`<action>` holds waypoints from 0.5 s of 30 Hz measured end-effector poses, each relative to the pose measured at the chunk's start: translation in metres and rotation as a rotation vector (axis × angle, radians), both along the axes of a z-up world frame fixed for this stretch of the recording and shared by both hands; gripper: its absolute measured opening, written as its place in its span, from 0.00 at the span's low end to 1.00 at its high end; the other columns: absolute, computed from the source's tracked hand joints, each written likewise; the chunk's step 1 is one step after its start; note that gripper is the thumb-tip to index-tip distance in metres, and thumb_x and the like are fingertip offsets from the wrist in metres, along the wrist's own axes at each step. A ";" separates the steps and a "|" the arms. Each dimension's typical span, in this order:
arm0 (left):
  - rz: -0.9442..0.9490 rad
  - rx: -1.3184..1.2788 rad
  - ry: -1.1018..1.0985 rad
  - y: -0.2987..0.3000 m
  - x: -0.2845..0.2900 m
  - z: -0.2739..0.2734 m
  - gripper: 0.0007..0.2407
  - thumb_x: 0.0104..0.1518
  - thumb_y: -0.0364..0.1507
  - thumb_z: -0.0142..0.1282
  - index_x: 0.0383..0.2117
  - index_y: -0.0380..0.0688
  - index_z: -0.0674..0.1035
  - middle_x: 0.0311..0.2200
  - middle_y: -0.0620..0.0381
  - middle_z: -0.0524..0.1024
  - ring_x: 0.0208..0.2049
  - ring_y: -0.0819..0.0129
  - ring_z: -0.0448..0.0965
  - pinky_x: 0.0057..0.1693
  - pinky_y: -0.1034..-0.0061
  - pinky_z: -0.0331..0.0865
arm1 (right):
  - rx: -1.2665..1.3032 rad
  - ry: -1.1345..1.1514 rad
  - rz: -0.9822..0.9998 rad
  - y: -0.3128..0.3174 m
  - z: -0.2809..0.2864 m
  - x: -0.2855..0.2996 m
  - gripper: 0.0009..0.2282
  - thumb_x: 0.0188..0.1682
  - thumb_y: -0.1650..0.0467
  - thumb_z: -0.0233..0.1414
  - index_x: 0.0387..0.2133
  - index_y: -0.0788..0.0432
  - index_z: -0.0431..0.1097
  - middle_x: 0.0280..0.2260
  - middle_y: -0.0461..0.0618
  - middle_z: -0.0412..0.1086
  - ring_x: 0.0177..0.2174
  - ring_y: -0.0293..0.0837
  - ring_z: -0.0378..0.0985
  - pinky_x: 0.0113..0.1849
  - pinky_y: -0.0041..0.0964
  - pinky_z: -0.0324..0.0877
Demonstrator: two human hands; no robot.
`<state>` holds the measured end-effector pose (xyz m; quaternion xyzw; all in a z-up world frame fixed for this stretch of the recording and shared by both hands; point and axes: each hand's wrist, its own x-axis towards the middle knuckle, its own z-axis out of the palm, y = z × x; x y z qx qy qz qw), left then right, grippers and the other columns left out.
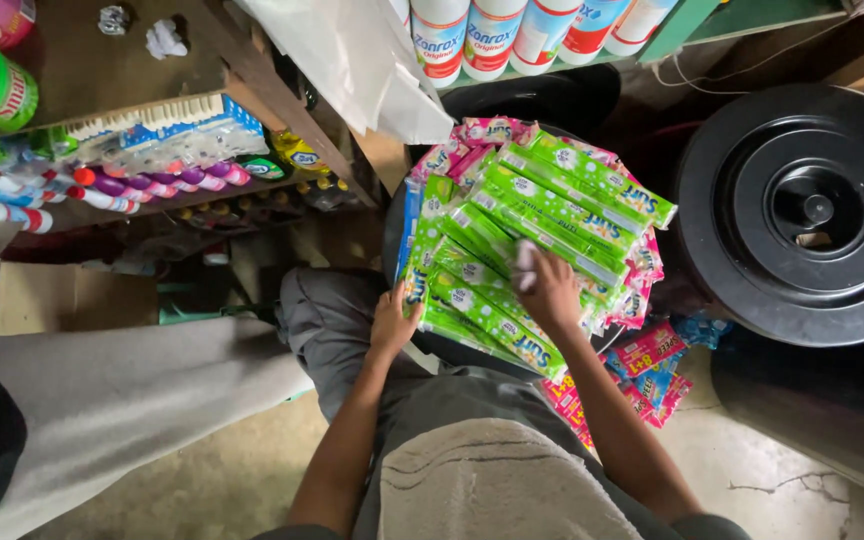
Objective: The person wipes individual packets of laundry detergent with a cloth and places them onto a shelf in a pantry.
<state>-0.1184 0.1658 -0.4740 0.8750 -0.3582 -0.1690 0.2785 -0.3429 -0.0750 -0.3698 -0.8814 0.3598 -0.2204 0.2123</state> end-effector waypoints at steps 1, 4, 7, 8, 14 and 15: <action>-0.002 -0.003 -0.001 0.002 -0.001 -0.002 0.30 0.55 0.42 0.59 0.63 0.45 0.67 0.51 0.40 0.71 0.52 0.42 0.73 0.56 0.55 0.69 | -0.003 -0.001 -0.002 0.003 0.008 0.008 0.31 0.37 0.66 0.63 0.58 0.56 0.65 0.56 0.61 0.66 0.55 0.63 0.67 0.52 0.58 0.65; 0.003 0.006 -0.006 0.010 0.000 -0.003 0.30 0.55 0.42 0.60 0.63 0.47 0.67 0.53 0.40 0.70 0.53 0.42 0.72 0.56 0.55 0.69 | -0.025 0.298 -0.126 0.008 0.015 0.032 0.33 0.34 0.61 0.65 0.57 0.50 0.66 0.54 0.57 0.64 0.55 0.60 0.64 0.51 0.60 0.61; -0.002 0.008 0.019 0.018 -0.002 0.008 0.29 0.55 0.43 0.59 0.64 0.48 0.68 0.55 0.40 0.69 0.55 0.41 0.72 0.56 0.55 0.69 | -0.059 0.265 -0.127 0.004 0.003 0.035 0.32 0.38 0.58 0.64 0.58 0.49 0.65 0.55 0.56 0.65 0.54 0.59 0.65 0.51 0.60 0.60; 0.002 0.014 0.058 0.019 -0.001 0.013 0.29 0.55 0.43 0.59 0.64 0.49 0.68 0.56 0.39 0.69 0.55 0.41 0.72 0.56 0.55 0.70 | -0.017 0.311 -0.097 0.001 0.005 0.038 0.33 0.38 0.58 0.63 0.60 0.50 0.63 0.54 0.55 0.66 0.54 0.58 0.66 0.52 0.60 0.60; -0.046 -0.028 -0.009 0.041 0.000 -0.022 0.30 0.55 0.44 0.60 0.65 0.50 0.67 0.57 0.28 0.66 0.57 0.33 0.68 0.58 0.52 0.67 | -0.039 0.353 0.007 -0.011 -0.016 0.031 0.36 0.36 0.57 0.63 0.61 0.52 0.60 0.52 0.57 0.68 0.52 0.59 0.68 0.51 0.61 0.62; -0.079 -0.048 -0.065 0.040 0.005 -0.033 0.31 0.56 0.44 0.61 0.66 0.49 0.67 0.57 0.22 0.64 0.57 0.29 0.65 0.59 0.50 0.64 | -0.040 0.416 0.013 -0.014 -0.019 0.033 0.37 0.36 0.57 0.63 0.61 0.52 0.59 0.50 0.58 0.68 0.51 0.60 0.69 0.49 0.60 0.64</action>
